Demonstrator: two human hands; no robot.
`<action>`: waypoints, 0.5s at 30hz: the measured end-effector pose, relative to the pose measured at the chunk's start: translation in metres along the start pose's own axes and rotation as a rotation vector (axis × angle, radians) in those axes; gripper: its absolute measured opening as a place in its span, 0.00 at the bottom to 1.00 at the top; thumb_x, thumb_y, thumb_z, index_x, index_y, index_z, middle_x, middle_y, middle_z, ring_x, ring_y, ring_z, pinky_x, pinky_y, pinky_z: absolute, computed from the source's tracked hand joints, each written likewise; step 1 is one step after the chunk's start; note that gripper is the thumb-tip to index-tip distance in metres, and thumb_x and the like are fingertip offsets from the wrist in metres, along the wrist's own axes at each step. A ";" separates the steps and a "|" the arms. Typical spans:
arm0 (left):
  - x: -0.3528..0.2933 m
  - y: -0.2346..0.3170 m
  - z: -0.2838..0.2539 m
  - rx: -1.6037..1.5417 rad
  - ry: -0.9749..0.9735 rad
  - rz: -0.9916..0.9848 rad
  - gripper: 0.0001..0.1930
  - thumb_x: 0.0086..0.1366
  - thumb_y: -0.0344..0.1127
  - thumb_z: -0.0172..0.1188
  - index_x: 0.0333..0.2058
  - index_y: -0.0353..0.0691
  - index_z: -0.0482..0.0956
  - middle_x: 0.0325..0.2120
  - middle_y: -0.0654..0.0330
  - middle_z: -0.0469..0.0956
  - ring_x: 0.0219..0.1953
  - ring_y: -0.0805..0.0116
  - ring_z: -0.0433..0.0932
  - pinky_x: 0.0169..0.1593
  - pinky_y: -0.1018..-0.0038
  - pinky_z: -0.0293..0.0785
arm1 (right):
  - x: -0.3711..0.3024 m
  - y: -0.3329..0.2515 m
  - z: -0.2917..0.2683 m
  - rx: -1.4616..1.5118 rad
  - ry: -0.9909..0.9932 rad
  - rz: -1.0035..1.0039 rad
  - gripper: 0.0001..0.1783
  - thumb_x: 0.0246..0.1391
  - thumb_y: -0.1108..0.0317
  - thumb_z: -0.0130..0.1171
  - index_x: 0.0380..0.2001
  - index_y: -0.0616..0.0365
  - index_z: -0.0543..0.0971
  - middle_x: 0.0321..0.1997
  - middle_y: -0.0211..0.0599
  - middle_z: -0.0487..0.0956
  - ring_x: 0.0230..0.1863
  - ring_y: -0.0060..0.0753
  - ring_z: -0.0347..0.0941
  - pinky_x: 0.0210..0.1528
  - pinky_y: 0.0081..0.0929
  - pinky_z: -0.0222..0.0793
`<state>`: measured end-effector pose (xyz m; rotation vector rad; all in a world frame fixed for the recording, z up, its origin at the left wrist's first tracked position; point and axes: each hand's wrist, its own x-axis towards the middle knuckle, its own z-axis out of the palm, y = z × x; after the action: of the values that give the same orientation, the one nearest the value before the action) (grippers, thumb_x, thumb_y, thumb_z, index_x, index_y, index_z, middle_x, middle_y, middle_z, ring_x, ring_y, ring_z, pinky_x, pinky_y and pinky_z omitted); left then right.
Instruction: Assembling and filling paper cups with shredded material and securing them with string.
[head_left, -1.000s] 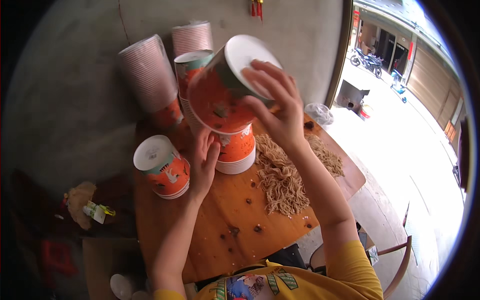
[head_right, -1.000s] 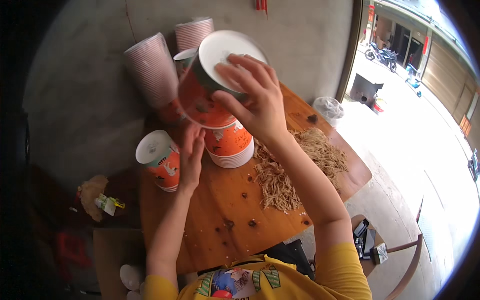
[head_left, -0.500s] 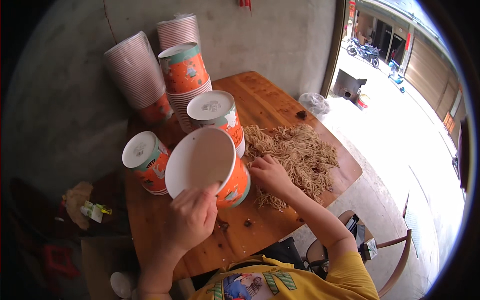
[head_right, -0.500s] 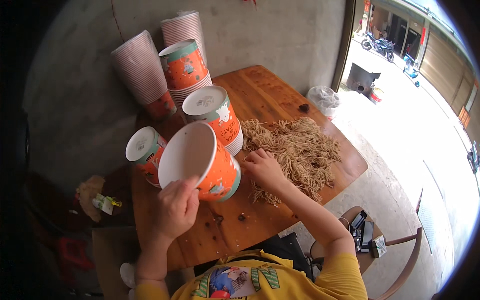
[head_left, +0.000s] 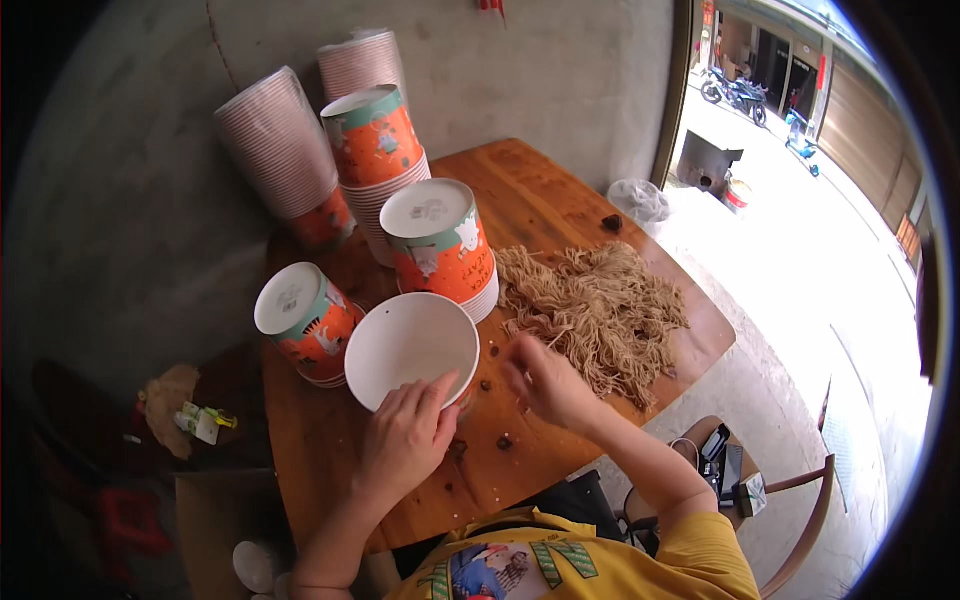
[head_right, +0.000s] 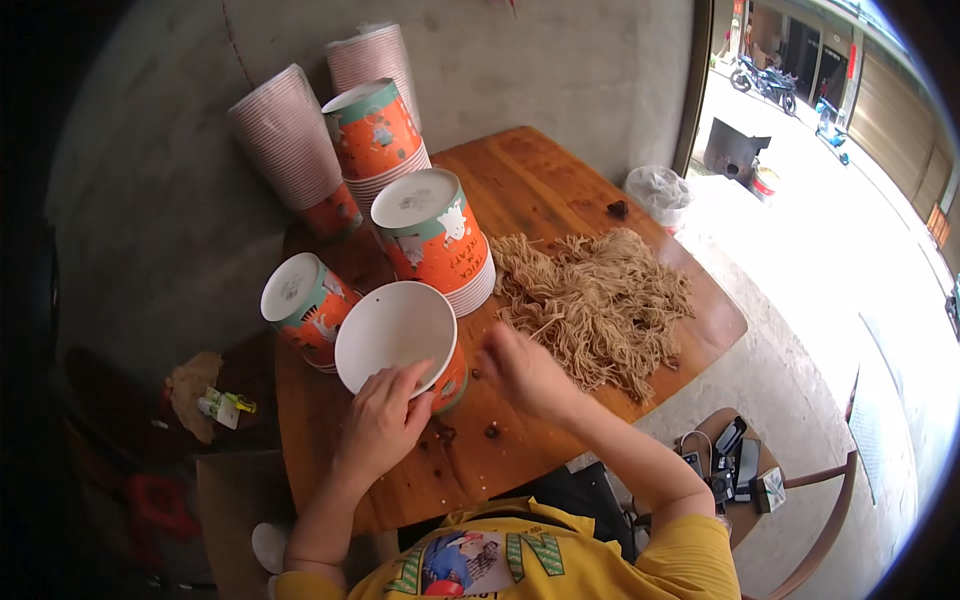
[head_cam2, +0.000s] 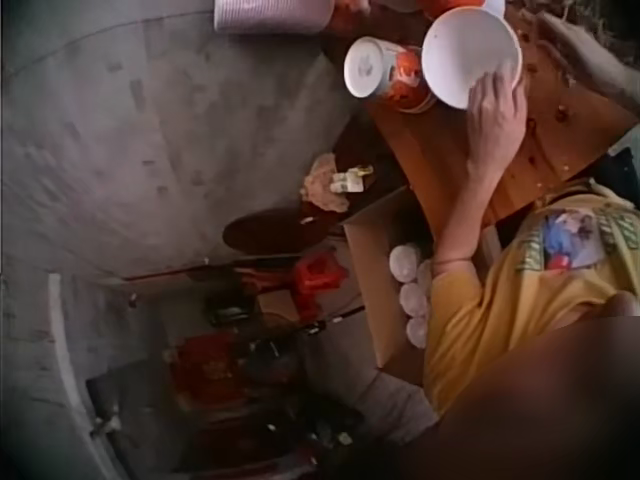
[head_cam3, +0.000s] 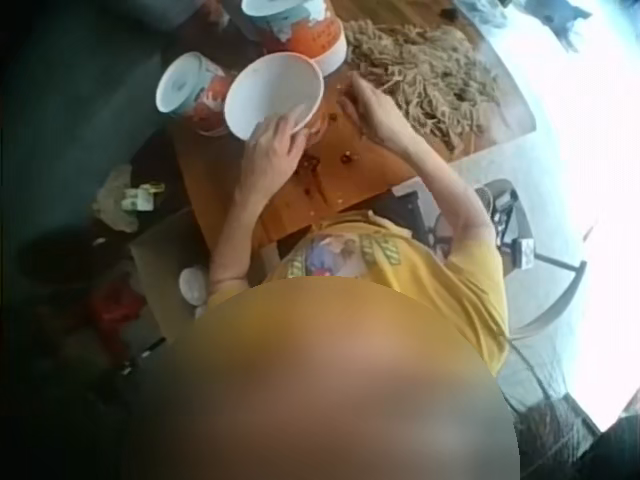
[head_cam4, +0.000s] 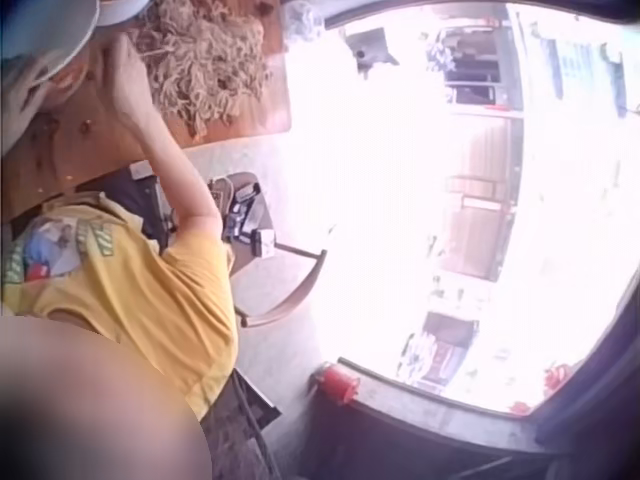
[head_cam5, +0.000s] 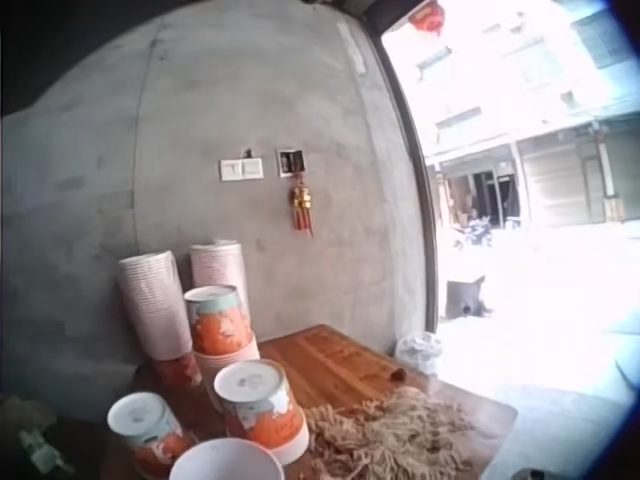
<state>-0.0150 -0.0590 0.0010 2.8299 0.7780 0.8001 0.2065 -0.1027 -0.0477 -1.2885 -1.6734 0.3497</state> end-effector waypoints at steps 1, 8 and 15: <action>0.001 0.004 -0.002 -0.028 0.044 -0.001 0.19 0.57 0.27 0.61 0.48 0.37 0.71 0.38 0.51 0.76 0.39 0.51 0.76 0.43 0.62 0.74 | -0.004 -0.017 0.003 -0.026 0.041 -0.068 0.05 0.61 0.72 0.53 0.37 0.59 0.68 0.28 0.40 0.74 0.23 0.41 0.73 0.24 0.31 0.69; -0.042 0.024 -0.015 -0.157 0.217 0.199 0.25 0.52 0.25 0.69 0.49 0.40 0.73 0.39 0.58 0.74 0.38 0.60 0.76 0.42 0.68 0.74 | -0.028 -0.075 0.025 0.728 -0.344 0.309 0.09 0.66 0.64 0.50 0.42 0.59 0.70 0.34 0.26 0.74 0.32 0.16 0.71 0.35 0.17 0.68; -0.101 0.027 -0.024 -0.281 0.271 -0.097 0.13 0.57 0.25 0.66 0.40 0.38 0.73 0.31 0.57 0.75 0.32 0.59 0.75 0.36 0.68 0.73 | -0.031 -0.094 0.051 1.096 -0.641 0.553 0.14 0.65 0.58 0.53 0.41 0.58 0.71 0.34 0.22 0.73 0.31 0.11 0.70 0.34 0.13 0.68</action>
<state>-0.0888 -0.1337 -0.0186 2.4495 0.7595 1.1898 0.1089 -0.1518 -0.0228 -0.7513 -1.1716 1.8629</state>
